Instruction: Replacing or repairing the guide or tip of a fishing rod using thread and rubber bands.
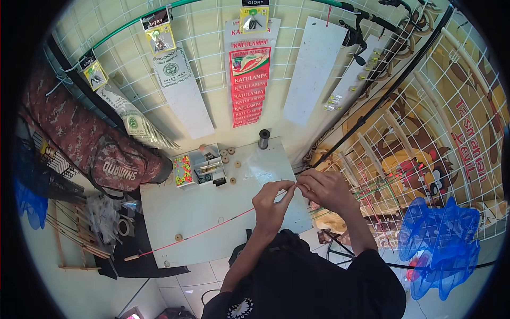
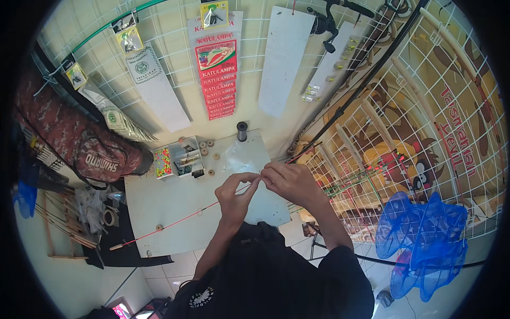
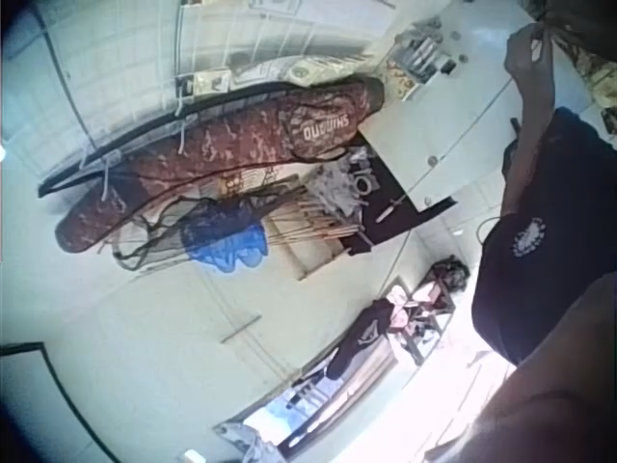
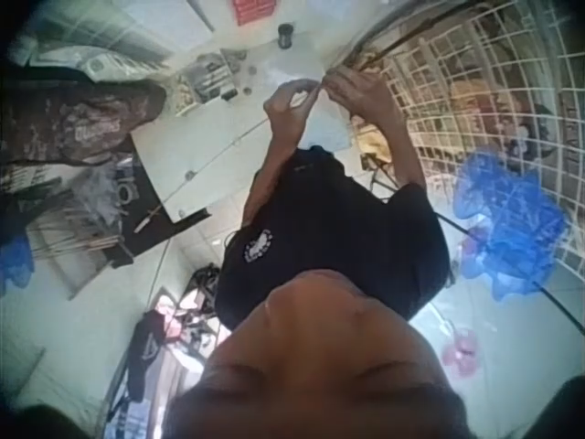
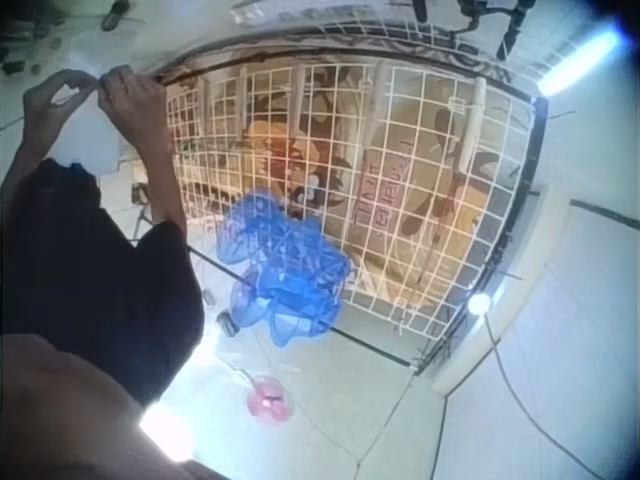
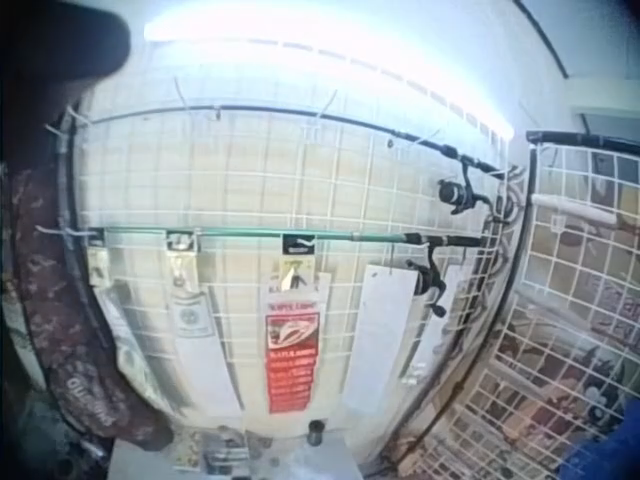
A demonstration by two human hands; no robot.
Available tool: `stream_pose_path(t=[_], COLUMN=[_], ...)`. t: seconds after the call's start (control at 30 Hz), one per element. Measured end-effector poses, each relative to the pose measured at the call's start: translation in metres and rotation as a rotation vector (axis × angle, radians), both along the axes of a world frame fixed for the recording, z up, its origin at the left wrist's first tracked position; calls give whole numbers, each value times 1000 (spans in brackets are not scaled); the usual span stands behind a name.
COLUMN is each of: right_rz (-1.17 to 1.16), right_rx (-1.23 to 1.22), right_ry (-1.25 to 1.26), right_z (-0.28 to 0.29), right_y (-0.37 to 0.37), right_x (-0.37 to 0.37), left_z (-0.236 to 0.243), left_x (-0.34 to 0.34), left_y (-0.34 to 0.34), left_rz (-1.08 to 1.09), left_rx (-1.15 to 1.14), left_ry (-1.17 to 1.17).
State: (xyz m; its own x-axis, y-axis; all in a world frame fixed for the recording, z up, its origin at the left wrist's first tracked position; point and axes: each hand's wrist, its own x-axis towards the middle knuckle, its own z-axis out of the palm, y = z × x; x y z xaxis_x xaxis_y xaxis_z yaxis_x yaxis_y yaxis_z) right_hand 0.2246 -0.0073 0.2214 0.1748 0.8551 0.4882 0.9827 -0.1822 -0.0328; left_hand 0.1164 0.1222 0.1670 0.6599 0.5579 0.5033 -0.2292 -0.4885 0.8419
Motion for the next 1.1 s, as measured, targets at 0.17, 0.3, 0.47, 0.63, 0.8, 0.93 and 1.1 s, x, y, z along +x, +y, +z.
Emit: stream_pose_path(t=[0.17, 0.3, 0.47, 0.63, 0.8, 0.93, 1.1], right_rz=[-32, -29, -38, -59, -69, -53, -24], right_rx=[49, 68, 66, 75, 75, 128, 190], right_ry=[21, 40, 74, 85, 87, 132, 118], right_z=[-6, -6, -3, -6, -4, -2, -3], right_y=[-1, 0, 0, -1, -1, 0, -2], right_x=[0, 0, -2, -1, -3, -4, 0], left_z=[3, -1, -1, -7, -9, -6, -6], left_x=[4, 5, 5, 4, 4, 5, 4], left_y=[1, 2, 4, 11, 10, 9, 8], left_rz=[22, -40, -94, -238, -311, -321, -282], left_rx=[187, 90, -47, -291, -478, -550, -440], left_ry=[16, 12, 15, -10, 7, -1, 15])
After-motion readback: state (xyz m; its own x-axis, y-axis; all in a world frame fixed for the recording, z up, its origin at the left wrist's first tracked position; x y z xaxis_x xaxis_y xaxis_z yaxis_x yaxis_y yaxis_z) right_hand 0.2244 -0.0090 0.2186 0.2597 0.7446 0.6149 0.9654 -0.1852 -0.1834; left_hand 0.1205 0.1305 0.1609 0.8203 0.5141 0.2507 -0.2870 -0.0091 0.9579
